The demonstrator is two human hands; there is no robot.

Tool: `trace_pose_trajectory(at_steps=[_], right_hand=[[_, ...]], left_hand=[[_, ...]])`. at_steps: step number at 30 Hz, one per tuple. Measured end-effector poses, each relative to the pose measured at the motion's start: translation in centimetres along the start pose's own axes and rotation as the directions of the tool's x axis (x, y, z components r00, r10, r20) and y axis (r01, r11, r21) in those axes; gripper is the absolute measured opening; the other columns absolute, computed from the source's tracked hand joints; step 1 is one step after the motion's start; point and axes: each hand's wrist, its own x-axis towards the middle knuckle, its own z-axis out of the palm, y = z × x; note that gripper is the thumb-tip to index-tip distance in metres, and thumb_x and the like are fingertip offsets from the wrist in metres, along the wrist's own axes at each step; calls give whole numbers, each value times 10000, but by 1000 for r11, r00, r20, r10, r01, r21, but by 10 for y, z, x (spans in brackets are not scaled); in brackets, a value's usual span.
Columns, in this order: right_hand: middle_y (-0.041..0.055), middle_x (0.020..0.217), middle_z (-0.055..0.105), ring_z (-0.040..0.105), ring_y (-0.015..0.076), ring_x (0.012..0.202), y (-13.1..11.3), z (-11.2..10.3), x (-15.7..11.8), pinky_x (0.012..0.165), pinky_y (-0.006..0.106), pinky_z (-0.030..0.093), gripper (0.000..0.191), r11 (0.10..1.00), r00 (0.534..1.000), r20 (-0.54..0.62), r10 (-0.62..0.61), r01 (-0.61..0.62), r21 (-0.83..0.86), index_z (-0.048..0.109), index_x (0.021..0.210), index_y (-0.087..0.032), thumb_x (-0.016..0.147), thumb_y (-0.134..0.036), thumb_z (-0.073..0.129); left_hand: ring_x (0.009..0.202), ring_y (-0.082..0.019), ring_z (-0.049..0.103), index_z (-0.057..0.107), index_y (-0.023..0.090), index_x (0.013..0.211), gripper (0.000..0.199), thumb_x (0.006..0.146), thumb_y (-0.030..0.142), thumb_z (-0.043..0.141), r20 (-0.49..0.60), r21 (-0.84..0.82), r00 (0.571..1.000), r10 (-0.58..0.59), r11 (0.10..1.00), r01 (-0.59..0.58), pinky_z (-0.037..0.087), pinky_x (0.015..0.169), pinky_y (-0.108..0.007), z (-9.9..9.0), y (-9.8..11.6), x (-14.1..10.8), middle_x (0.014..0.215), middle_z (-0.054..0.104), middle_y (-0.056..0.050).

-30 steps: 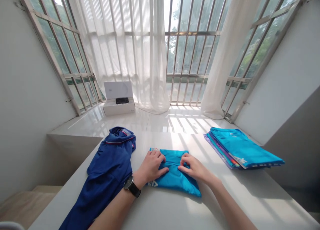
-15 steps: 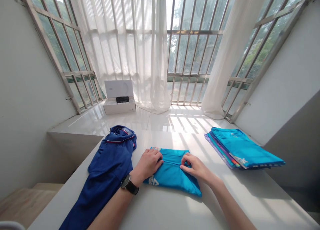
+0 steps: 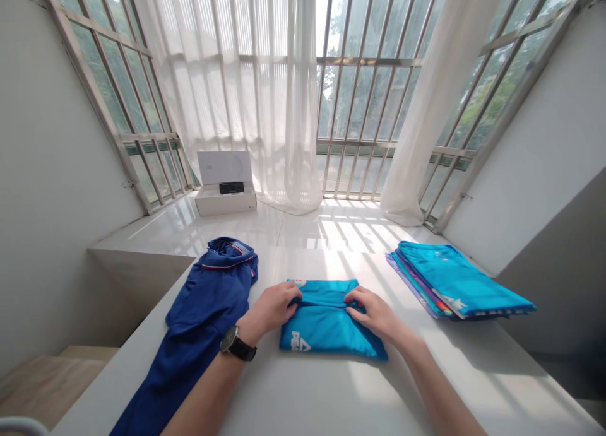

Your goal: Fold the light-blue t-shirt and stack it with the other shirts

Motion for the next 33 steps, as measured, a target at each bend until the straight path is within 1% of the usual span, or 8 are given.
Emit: trace_pose_trajectory(at_steps=[4,9,13,20,23,27,30,33], right_hand=[[73,1018,679,629,235,962,4,-1,1,874,365,495,226,998,1000,-18,-13,12,-65,691,963,-219,923,-364,523],[71,1034,691,630,229,966,0,-1,0,881,372,500,247,993,999,-31,7,-11,-117,712,938,-228,942,-345,494],[67,1034,692,629,229,968,-2,2,0,889,378,497,275,985,999,-44,5,-13,-172,715,923,-236,951,-312,452],[65,947,672,622,211,866,-10,2,-1,798,346,491,239,970,993,-112,-31,3,-242,666,918,-229,937,-279,432],[45,909,647,616,193,804,-14,1,-3,743,316,472,213,960,996,-91,-11,-15,-279,633,908,-230,925,-253,423],[33,927,633,620,179,776,-16,3,-3,718,296,456,199,951,999,-49,12,-27,-308,614,898,-230,920,-241,416],[33,925,632,623,181,782,-16,4,-3,716,292,448,195,943,999,-47,10,-25,-331,608,894,-231,922,-232,415],[34,908,629,621,186,778,-17,4,-4,710,296,443,211,930,998,-61,-7,-16,-366,605,879,-230,927,-218,400]], left_hand=[[1075,-222,617,666,246,1067,291,851,76,570,-11,60,1000,26,998,-26,498,931,-318,-1,-2,0,1146,679,-33],[1031,-242,623,675,230,1020,181,881,148,595,-7,159,1000,-29,987,29,505,899,-349,-4,-1,0,1083,686,-57],[947,-247,647,690,207,919,101,912,214,589,6,225,997,-78,972,74,511,832,-347,-7,2,0,985,689,-70],[912,-223,663,676,204,909,113,939,216,568,5,213,996,-91,973,88,506,802,-306,-16,6,-1,957,692,-63],[890,-219,672,680,207,910,115,948,226,573,24,212,996,-90,974,83,507,780,-294,-18,6,-3,957,701,-54],[887,-236,685,699,204,894,123,939,218,585,81,222,990,-114,971,94,508,775,-298,-15,4,-3,963,715,-62],[860,-241,693,705,196,884,142,931,202,572,126,219,982,-144,969,114,506,747,-296,-13,3,-3,965,720,-68],[838,-233,693,695,200,870,157,926,192,548,126,207,980,-154,970,126,495,716,-281,-13,3,-3,960,721,-63]])
